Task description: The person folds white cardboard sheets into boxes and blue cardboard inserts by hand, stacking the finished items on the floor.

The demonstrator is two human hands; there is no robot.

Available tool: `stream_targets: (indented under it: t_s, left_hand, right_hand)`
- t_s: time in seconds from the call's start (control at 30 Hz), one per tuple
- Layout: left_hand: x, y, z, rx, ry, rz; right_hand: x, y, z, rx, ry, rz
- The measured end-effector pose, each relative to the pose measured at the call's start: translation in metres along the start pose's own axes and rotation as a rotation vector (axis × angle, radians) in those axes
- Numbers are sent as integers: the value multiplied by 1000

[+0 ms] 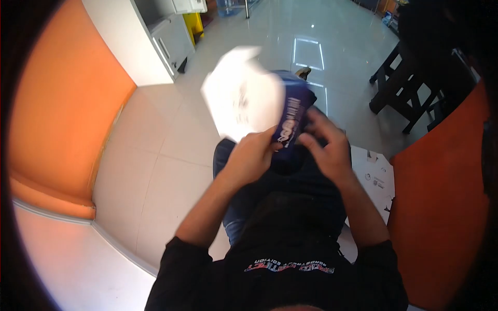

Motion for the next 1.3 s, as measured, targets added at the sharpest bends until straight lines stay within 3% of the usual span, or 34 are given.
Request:
stream_targets:
  t_s: [0.07, 0.13, 0.2, 0.23, 0.27, 0.37, 0.43, 0.47, 0.53, 0.57, 0.6, 0.67, 0.8, 0.87, 1.0, 1.13, 1.2, 1.23, 1.3]
  left_hand:
    - [14, -1, -2, 94, 394, -73]
    - [28, 17, -7, 152, 594, -180]
    - [44, 34, -17, 70, 755, -125]
    - [55, 43, -21, -24, 847, -29]
    - [67, 55, -30, -131, 939, 70]
    - [99, 83, -50, -53, 973, 143]
    - [130, 92, -57, 148, 830, 279]
    - [140, 89, -43, 158, 819, 268]
    - [166, 75, -4, -736, 418, 357]
    - [189, 71, 14, -875, 133, 263]
    - [218, 63, 39, -870, 131, 257]
    - [272, 49, 79, -661, 122, -447]
    - [274, 49, 104, -417, 11, -455]
    - [273, 59, 111, -184, 351, -613]
    - [275, 76, 103, 109, 299, -858]
    - [283, 75, 102, 49, 166, -877]
    - [286, 74, 104, -157, 79, -805]
    - [287, 72, 106, -165, 80, -805]
    - [288, 71, 104, -350, 74, -587]
  right_hand:
    - [4, 6, -12, -291, -202, -4]
    - [-10, 22, -21, -331, -296, -226]
    - [-26, 43, -28, -47, -389, -268]
    - [-41, 52, -26, 74, -575, -244]
    - [-57, 65, -21, 92, -564, -221]
    - [-102, 94, 9, 241, -501, -216]
    - [-129, 108, 36, 356, -536, -146]
    - [-140, 113, 49, 370, -526, -140]
    - [-168, 116, 77, 312, -360, -78]
    - [-182, 115, 90, 296, -362, -26]
    - [-196, 114, 100, 301, -358, -20]
    - [-218, 114, 117, 294, -337, -85]
    - [-250, 103, 144, 270, -362, -68]
    - [-262, 100, 154, 302, -349, -73]
    - [-272, 94, 161, 370, -465, -66]
    - [-264, 95, 153, 456, -668, 150]
    - [-256, 98, 152, 615, -647, 264]
    - [-251, 98, 150, 614, -649, 257]
    - [-238, 101, 146, 847, -587, 299]
Point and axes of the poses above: each hand's wrist, its own y-axis towards the middle knuckle, its own z-axis out of the palm, x = y × z, the point moved 1 cm from there along y, towards the middle knuckle, and after that the axes turned 11 degrees about x, right-handed, at the moved point
